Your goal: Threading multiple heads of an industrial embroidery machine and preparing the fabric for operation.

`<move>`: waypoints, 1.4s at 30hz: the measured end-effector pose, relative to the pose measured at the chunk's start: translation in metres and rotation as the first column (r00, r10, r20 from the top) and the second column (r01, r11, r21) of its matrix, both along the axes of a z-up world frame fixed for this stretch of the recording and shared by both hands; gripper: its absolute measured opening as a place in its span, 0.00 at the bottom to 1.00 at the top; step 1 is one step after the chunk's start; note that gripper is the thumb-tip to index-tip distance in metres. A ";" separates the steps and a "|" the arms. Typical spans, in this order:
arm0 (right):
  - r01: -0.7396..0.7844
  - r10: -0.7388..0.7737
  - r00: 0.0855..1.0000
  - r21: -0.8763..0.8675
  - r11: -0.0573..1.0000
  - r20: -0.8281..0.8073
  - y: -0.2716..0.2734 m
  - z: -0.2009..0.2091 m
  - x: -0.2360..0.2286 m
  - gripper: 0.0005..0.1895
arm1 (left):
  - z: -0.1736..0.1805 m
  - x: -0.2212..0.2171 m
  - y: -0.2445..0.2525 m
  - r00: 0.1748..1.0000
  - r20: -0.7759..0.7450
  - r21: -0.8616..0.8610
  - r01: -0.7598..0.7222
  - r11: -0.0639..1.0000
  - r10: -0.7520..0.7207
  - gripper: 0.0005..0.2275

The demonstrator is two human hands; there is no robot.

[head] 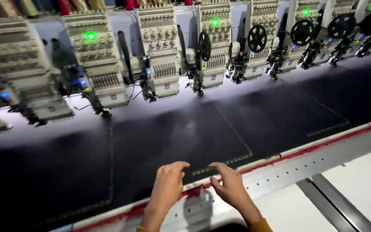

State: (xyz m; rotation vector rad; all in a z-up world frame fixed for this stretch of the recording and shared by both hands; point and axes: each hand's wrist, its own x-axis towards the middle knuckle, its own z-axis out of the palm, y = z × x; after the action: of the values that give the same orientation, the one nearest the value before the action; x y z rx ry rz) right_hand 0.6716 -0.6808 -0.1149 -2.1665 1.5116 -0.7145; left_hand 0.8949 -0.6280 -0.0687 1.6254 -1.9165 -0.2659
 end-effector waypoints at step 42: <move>0.041 -0.165 0.957 -0.454 0.890 -0.238 -0.787 -0.231 0.008 0.42 | -0.101 -0.087 -0.823 0.890 -0.341 -0.570 -0.451 0.687 0.301 0.22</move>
State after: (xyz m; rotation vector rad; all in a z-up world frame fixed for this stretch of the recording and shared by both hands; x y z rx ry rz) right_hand 0.6791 -1.4681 -0.3462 -2.6271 1.7490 -0.9041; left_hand 0.8083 -1.4514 -0.1693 1.3879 -1.2441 0.3430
